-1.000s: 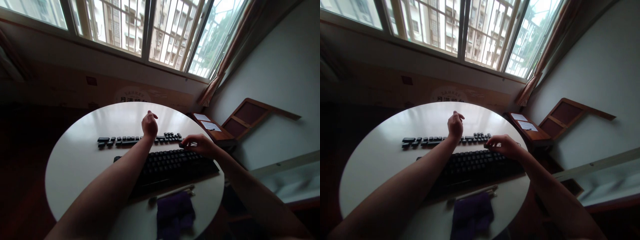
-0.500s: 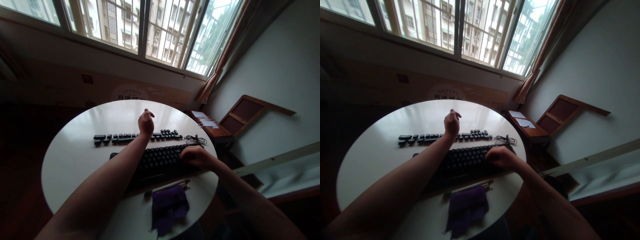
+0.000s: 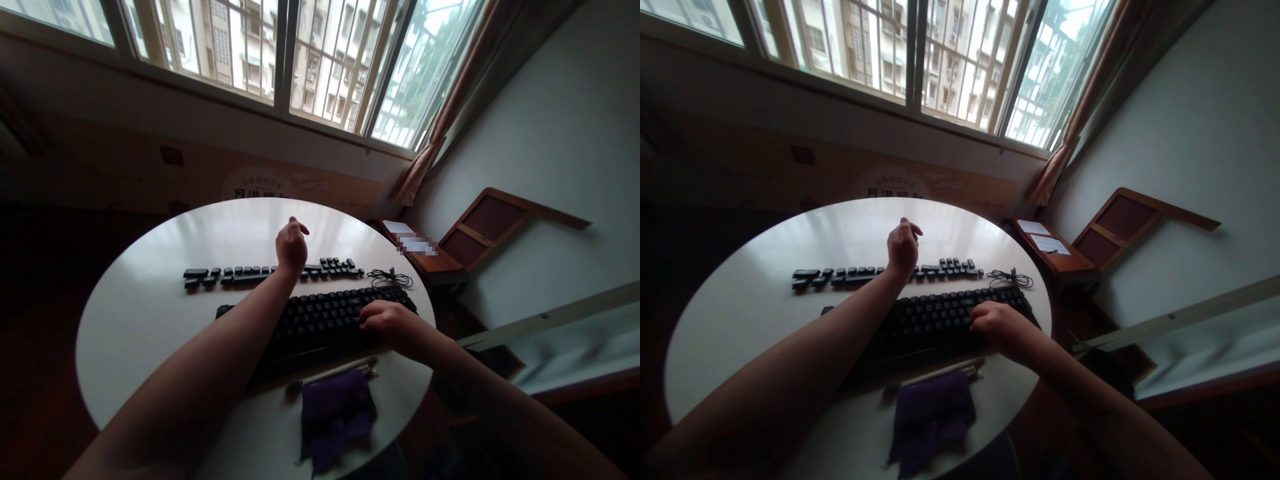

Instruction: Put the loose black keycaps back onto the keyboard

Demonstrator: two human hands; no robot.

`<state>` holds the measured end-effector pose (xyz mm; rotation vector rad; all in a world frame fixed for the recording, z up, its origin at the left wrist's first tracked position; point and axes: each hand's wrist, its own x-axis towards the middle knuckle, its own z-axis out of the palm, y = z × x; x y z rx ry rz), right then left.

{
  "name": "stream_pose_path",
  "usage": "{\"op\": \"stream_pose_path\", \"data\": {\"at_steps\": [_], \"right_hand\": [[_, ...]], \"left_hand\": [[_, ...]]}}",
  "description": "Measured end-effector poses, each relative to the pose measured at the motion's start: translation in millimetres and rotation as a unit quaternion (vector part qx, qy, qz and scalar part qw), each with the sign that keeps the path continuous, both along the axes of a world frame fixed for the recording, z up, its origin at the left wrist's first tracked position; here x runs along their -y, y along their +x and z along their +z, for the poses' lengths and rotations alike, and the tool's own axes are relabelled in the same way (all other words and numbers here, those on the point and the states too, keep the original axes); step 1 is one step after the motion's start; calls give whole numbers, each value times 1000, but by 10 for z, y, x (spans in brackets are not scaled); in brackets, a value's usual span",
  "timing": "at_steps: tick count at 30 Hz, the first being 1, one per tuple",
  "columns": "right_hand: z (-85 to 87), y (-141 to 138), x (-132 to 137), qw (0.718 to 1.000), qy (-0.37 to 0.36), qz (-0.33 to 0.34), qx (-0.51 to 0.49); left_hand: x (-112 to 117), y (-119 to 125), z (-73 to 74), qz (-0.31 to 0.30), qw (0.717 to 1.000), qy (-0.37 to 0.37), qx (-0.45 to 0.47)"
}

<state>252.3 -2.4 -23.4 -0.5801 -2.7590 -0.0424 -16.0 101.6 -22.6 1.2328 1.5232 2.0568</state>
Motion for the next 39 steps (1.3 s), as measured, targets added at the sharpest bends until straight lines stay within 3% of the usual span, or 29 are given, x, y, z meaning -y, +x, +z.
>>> {"op": "stream_pose_path", "data": {"at_steps": [6, 11, 15, 27, 32, 36, 39], "right_hand": [[22, 41, -7, 998, -42, -26, 37], [-19, 80, 11, 997, -43, -51, -48], [-69, 45, 76, 999, -41, -24, -27], [138, -110, -5, 998, 2, -3, 69], [350, -272, -391, 999, 45, -7, 18], [484, -545, -920, 992, -9, -127, 24], [480, -748, -1259, 985, -20, -168, 28]], "left_hand": [[-5, -20, 5, 5, 1000, -6, 7], [-9, -37, 8, 4, 1000, -10, 9], [-14, -32, 5, 0, 1000, -11, 8], [17, -35, 21, 1, 1000, -7, 5], [-18, -41, -5, -4, 1000, -4, 18], [-36, -49, -20, 3, 999, -5, 35], [-22, -54, -9, 11, 999, -9, 44]]}}
